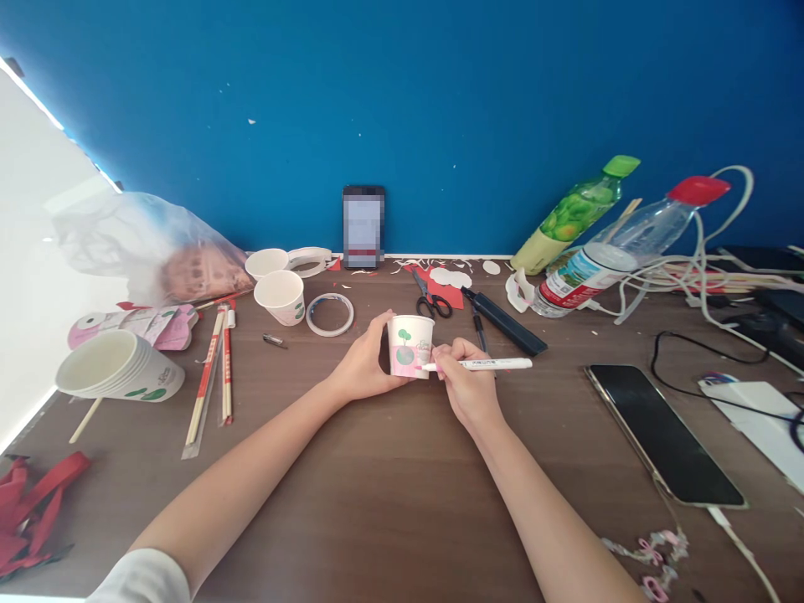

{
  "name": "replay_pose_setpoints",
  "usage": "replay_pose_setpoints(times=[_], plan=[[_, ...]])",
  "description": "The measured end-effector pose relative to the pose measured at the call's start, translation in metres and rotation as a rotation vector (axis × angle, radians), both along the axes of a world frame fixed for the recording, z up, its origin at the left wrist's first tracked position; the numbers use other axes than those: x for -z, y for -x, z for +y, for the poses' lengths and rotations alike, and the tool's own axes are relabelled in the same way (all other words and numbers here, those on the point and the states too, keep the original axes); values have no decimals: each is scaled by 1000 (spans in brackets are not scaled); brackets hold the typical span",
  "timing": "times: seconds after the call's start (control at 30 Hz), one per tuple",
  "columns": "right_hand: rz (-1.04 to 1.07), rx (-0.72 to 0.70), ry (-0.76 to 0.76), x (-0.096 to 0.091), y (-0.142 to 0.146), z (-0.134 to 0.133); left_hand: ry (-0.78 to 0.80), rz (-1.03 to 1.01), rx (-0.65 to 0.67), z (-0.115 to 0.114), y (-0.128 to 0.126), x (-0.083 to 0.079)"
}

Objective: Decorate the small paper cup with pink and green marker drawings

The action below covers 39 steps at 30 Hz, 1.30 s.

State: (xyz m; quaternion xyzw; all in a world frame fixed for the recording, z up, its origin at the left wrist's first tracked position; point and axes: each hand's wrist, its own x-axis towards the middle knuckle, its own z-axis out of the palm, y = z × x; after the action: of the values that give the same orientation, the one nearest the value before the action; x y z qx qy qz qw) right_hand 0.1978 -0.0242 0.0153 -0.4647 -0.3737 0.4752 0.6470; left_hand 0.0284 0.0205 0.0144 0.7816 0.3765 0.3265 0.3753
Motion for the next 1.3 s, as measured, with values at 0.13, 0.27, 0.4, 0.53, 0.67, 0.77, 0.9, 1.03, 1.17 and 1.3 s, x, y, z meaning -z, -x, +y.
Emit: replay_pose_setpoints(times=[0.13,0.27,0.4,0.53,0.67,0.77,0.9,1.03,1.17,1.3], plan=[[-1,-2,14,-3,1,0,-10,21,-12,0,0,-1],[12,-17,1,-3,1,0,-4,23,-14,-1,0,-2],[-17,-40,-17,-1,0,-1,15,40,-20,-1,-1,-3],[42,-65,18,-4,0,-1,-17,39,-13,0,-1,-2],[55,-22,-4,-9,1,-3,-126,-12,0,1,-1,-1],[-30,-14,4,-7,1,-5,-146,-23,-4,1,-1,-2],[-78,-6,8,1,0,-6,-146,-29,-18,0,-2,-2],[-112,17,9,6,0,-6,-150,-28,-16,0,-1,-2],[-92,-5,21,2,1,-6,-154,-33,-6,0,-1,-2],[7,24,34,-5,2,-4,-119,-45,-12,1,-1,-3]])
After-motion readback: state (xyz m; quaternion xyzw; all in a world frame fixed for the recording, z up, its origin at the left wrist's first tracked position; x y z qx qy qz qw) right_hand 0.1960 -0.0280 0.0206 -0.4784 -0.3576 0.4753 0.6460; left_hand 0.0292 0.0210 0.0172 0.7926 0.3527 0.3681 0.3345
